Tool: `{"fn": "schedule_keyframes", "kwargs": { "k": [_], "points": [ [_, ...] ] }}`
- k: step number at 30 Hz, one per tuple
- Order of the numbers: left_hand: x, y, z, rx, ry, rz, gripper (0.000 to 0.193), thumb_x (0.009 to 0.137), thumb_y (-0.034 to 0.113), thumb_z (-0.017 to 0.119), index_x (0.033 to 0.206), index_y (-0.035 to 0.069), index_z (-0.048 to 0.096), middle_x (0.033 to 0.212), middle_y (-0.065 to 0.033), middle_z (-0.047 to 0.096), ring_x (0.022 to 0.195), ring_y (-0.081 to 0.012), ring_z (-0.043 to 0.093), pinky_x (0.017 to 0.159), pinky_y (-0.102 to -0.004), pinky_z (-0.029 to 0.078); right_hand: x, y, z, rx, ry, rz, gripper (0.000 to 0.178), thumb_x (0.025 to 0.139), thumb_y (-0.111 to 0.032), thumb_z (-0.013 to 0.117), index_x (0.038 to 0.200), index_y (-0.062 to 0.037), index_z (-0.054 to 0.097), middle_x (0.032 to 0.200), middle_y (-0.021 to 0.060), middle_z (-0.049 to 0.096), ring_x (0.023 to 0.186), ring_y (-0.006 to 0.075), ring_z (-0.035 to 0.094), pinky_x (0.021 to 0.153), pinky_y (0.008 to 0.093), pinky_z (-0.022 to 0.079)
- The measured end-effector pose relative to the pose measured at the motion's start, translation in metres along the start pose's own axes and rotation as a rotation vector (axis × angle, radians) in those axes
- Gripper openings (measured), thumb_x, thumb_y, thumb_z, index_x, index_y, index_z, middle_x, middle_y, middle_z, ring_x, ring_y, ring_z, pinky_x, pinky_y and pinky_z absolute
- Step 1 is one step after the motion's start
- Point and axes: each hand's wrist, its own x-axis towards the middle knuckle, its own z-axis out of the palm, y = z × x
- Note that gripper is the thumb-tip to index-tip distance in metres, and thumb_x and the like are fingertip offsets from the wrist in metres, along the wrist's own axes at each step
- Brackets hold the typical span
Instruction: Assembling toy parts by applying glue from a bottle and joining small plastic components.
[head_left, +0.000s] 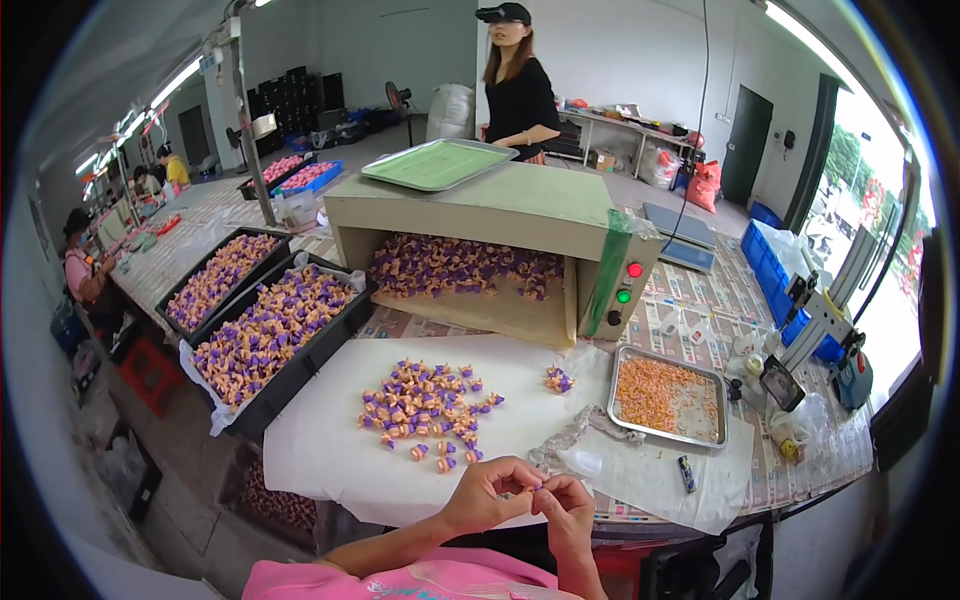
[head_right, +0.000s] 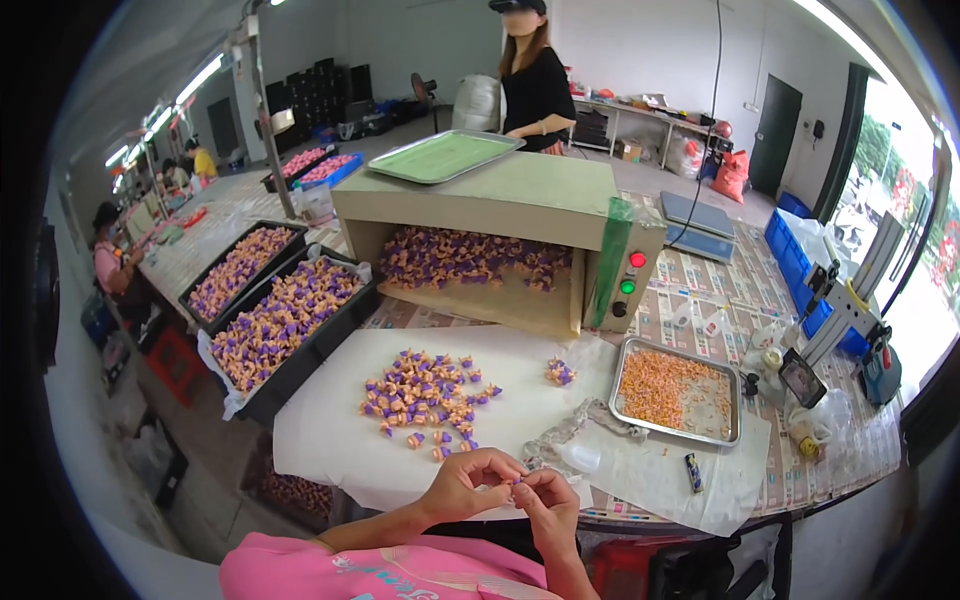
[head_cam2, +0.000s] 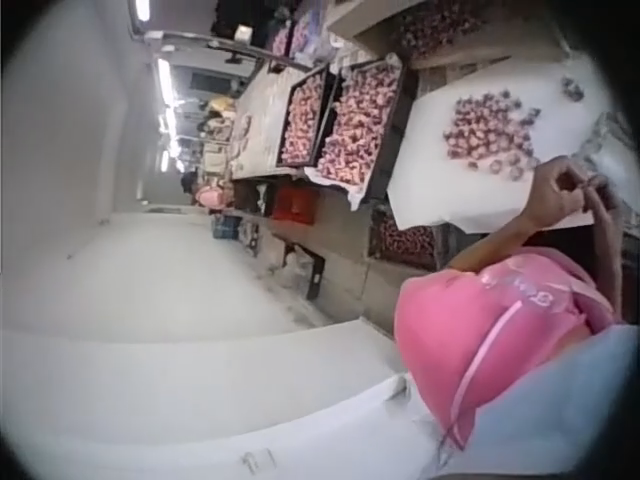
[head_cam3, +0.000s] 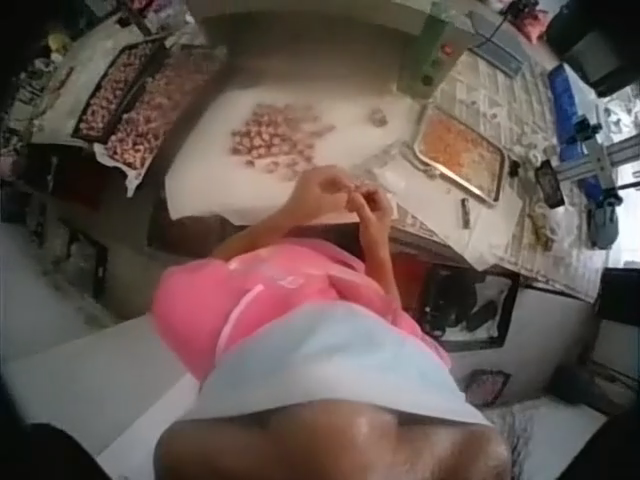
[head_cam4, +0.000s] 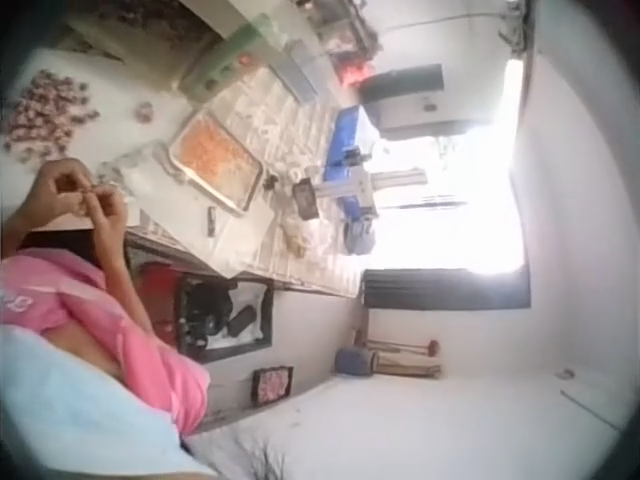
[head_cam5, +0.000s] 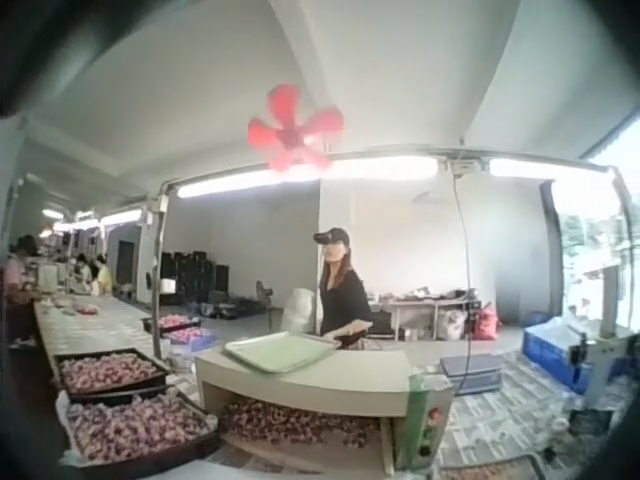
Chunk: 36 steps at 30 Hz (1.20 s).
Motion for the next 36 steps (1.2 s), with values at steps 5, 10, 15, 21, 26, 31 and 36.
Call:
{"fn": "schedule_keyframes", "kwargs": {
  "k": [5,10,15,21,26,31,36],
  "points": [
    [0.027,-0.008,0.023,0.036,0.009,-0.035,0.016,0.083,-0.007,0.061,0.098,-0.003,0.060,0.108,-0.0139,0.061,0.094,-0.0160,0.063,0.081,-0.0291,0.055,0.014,-0.011,-0.030,0.014,0.009,0.010,0.011,0.088,-0.005,0.066,0.092,0.0003,0.057,0.081,0.0048,0.061,0.071,0.0100,0.057,0.065,0.0225,0.047],
    [0.045,-0.011,0.036,0.062,0.074,-0.049,0.016,0.083,-0.007,0.061,0.099,-0.002,0.060,0.108,-0.0135,0.061,0.093,-0.0153,0.063,0.081,-0.0288,0.054,0.033,-0.020,-0.047,0.012,-0.015,0.052,0.010,0.089,-0.005,0.064,0.091,0.0004,0.056,0.080,0.0058,0.062,0.069,0.0117,0.058,0.064,0.0242,0.047],
    [0.057,-0.007,0.039,0.077,0.140,-0.029,0.016,0.083,-0.007,0.061,0.098,-0.002,0.060,0.108,-0.0132,0.061,0.095,-0.0155,0.063,0.083,-0.0292,0.054,0.053,-0.023,-0.055,0.087,-0.072,0.094,0.013,0.087,-0.005,0.069,0.094,-0.0001,0.059,0.084,0.0045,0.064,0.070,0.0076,0.058,0.062,0.0209,0.048],
    [0.060,0.008,0.033,0.125,0.243,0.087,0.013,0.084,-0.004,0.061,0.097,-0.004,0.059,0.105,-0.0115,0.064,0.088,-0.0142,0.065,0.078,-0.0273,0.056,0.075,-0.041,-0.038,0.021,-0.178,0.125,0.012,0.086,-0.004,0.069,0.092,-0.0011,0.059,0.083,0.0029,0.064,0.070,0.0068,0.057,0.061,0.0199,0.045],
    [0.035,0.027,0.014,0.130,0.306,0.108,0.014,0.083,-0.004,0.061,0.096,-0.004,0.059,0.104,-0.0112,0.064,0.088,-0.0145,0.065,0.080,-0.0284,0.056,0.075,-0.033,-0.007,-0.008,-0.251,0.163,0.012,0.086,-0.004,0.069,0.091,-0.0017,0.059,0.082,0.0028,0.063,0.069,0.0065,0.056,0.061,0.0192,0.044],
    [-0.006,0.052,-0.017,0.117,0.295,0.096,0.015,0.082,-0.007,0.061,0.096,-0.002,0.061,0.106,-0.0120,0.063,0.093,-0.0153,0.064,0.082,-0.0290,0.054,0.052,-0.017,0.044,0.029,-0.245,0.121,0.011,0.087,-0.004,0.068,0.091,-0.0030,0.057,0.082,0.0022,0.063,0.069,0.0071,0.056,0.059,0.0195,0.043],
    [-0.053,0.065,-0.061,0.089,0.272,0.178,0.014,0.082,-0.005,0.060,0.095,-0.004,0.060,0.101,-0.0094,0.063,0.088,-0.0140,0.065,0.080,-0.0276,0.055,0.026,0.008,0.096,-0.090,-0.253,0.070,0.014,0.088,-0.010,0.067,0.092,-0.0010,0.056,0.084,0.0059,0.063,0.069,0.0109,0.059,0.061,0.0227,0.048]
  ]
}}
